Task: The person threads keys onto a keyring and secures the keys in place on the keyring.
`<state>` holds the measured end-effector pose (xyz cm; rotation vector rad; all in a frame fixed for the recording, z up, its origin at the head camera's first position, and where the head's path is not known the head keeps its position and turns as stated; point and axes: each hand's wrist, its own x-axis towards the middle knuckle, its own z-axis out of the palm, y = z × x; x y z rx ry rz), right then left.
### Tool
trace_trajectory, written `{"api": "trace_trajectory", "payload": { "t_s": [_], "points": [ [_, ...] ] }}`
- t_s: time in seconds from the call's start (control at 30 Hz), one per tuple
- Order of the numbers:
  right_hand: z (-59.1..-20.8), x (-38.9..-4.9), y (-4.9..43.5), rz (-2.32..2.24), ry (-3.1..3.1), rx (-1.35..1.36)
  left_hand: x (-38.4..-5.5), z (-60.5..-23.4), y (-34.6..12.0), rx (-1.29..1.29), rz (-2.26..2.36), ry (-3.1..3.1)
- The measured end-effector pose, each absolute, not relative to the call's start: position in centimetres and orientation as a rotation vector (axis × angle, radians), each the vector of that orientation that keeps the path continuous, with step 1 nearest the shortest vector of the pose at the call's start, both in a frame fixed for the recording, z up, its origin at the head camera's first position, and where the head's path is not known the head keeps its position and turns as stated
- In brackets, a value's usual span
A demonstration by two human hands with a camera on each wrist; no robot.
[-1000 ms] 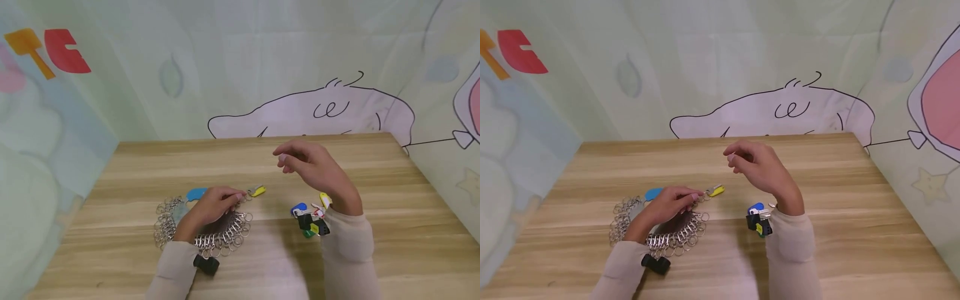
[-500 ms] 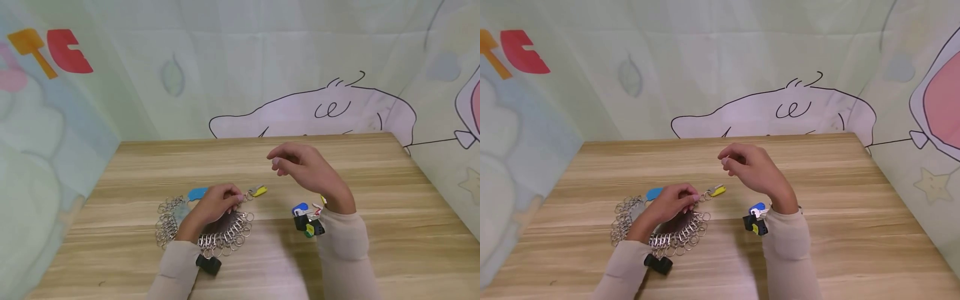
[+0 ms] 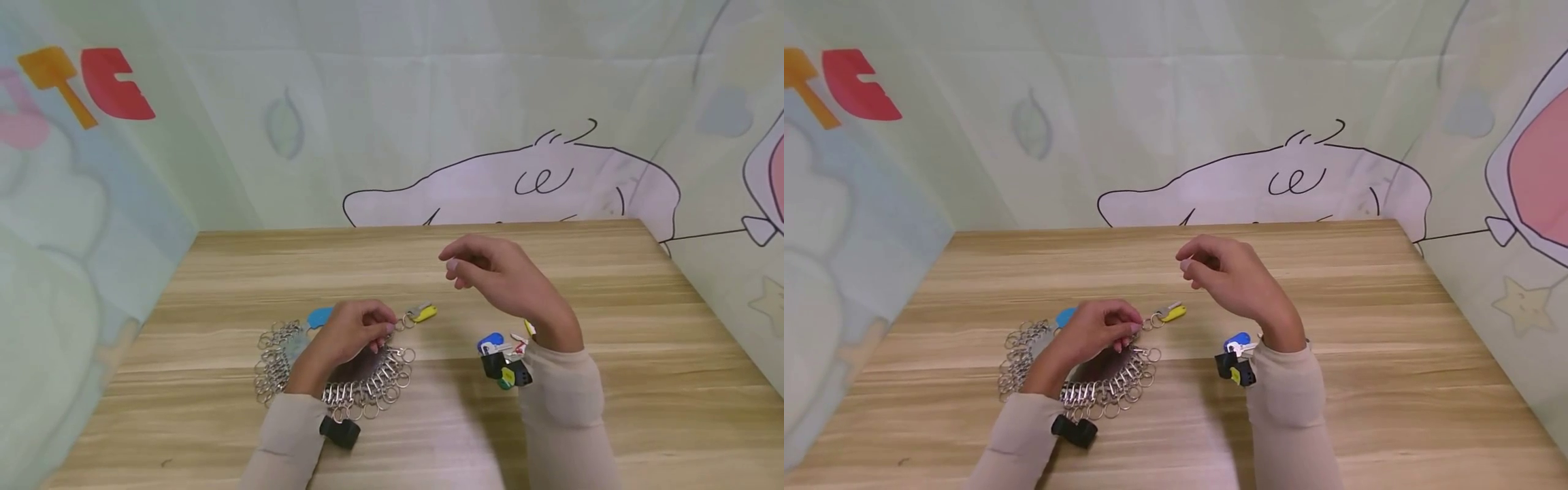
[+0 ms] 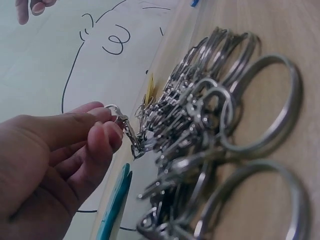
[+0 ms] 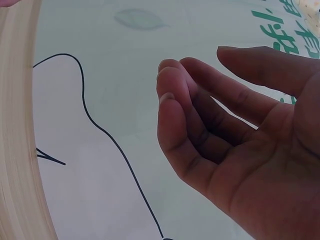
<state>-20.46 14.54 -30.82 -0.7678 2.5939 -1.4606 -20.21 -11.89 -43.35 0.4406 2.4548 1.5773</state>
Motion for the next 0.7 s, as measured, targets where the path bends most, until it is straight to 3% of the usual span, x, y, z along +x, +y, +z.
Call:
{"api": "trace_trajectory", "payload": {
  "t_s": [0.7],
  "points": [
    [-30.60,-20.07,14.46,-1.445,2.609,-0.762,-20.16,-43.12,-11.94,0.351,1.565,2.645]
  ]
}}
